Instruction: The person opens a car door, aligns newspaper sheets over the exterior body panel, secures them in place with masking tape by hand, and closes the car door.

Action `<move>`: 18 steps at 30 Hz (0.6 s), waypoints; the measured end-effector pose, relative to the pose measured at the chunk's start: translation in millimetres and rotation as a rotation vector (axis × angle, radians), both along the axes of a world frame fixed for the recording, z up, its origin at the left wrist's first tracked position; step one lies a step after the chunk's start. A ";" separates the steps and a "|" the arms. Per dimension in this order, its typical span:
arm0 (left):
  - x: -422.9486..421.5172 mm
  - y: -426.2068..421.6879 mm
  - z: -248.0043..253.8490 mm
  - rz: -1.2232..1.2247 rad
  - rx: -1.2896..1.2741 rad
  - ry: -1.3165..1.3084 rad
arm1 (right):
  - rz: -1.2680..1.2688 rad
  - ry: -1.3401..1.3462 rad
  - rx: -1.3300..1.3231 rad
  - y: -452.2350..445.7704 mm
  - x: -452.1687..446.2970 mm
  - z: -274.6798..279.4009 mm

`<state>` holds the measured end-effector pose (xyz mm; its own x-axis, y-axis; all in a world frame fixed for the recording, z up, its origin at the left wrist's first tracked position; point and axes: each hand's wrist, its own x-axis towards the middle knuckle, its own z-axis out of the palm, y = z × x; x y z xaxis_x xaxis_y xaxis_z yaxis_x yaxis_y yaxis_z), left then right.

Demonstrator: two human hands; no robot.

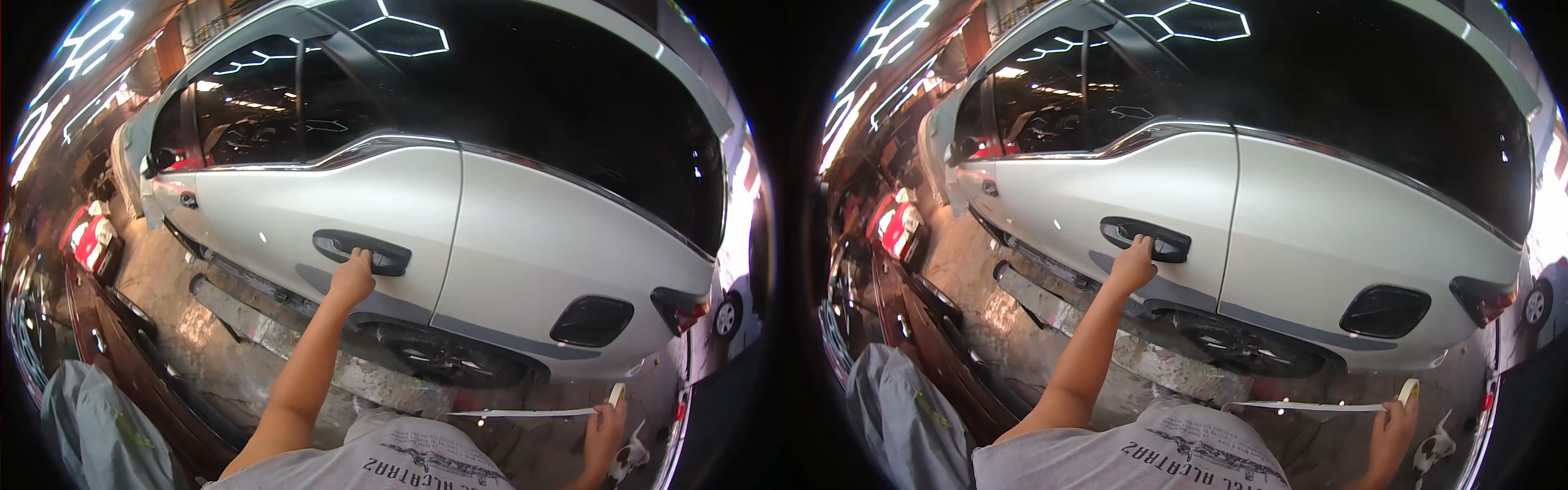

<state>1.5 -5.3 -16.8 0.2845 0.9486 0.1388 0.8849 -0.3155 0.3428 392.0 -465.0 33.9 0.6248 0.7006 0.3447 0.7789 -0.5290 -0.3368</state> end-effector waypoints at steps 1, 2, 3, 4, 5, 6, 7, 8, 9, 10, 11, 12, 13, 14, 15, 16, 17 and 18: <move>0.4 -0.1 -0.1 0.004 -0.004 -0.011 | 0.019 -0.004 -0.005 1.9 1.6 -0.1; 0.4 -0.1 0.3 0.002 -0.014 -0.017 | 0.037 -0.008 -0.011 3.9 2.9 0.3; 0.5 -0.8 2.3 -0.002 -0.024 -0.022 | 0.053 -0.012 -0.016 6.5 2.8 1.9; 0.3 -2.1 4.2 -0.007 -0.035 -0.027 | 0.069 -0.014 -0.023 8.7 2.5 2.8; -0.7 -3.4 7.2 -0.015 -0.019 -0.043 | 0.076 -0.029 -0.022 12.7 1.3 1.4; -0.8 -3.8 7.5 -0.011 -0.022 -0.045 | 0.081 -0.004 -0.022 16.9 -0.5 3.0; -0.8 -3.5 7.6 -0.007 -0.025 -0.046 | 0.086 0.020 -0.023 21.3 -3.1 4.9; -0.8 -3.7 7.3 -0.003 -0.028 -0.048 | 0.090 0.045 -0.025 25.3 -5.8 6.2; -0.9 -3.0 5.5 -0.007 -0.017 -0.051 | 0.115 -0.001 -0.007 29.0 -8.3 5.4; -0.6 -2.8 4.5 0.001 -0.014 -0.057 | 0.116 0.007 -0.096 34.7 -19.6 19.9; -0.1 -2.6 3.7 0.008 -0.010 -0.061 | 0.115 0.015 -0.185 37.4 -29.3 36.3; 0.5 -2.4 2.4 0.013 -0.008 -0.064 | 0.111 0.025 -0.275 38.8 -33.2 44.7; 0.8 -1.9 0.2 0.012 0.005 -0.060 | 0.128 0.045 -0.199 40.2 -28.6 35.5; 1.4 -1.6 -1.5 0.013 0.016 -0.069 | 0.145 0.067 -0.123 41.5 -21.1 17.7; 1.6 -1.9 -2.0 0.013 0.026 -0.076 | 0.161 0.091 -0.049 45.4 -22.0 11.4; 1.8 -2.4 -2.9 0.014 0.035 -0.081 | 0.184 0.080 -0.055 46.8 -20.4 8.3; 1.8 -0.5 -6.7 0.020 0.065 -0.075 | 0.208 0.071 -0.063 48.4 -18.5 5.3; 1.7 -1.5 -5.0 0.024 0.070 -0.058 | 0.233 0.064 -0.070 52.4 -22.1 7.1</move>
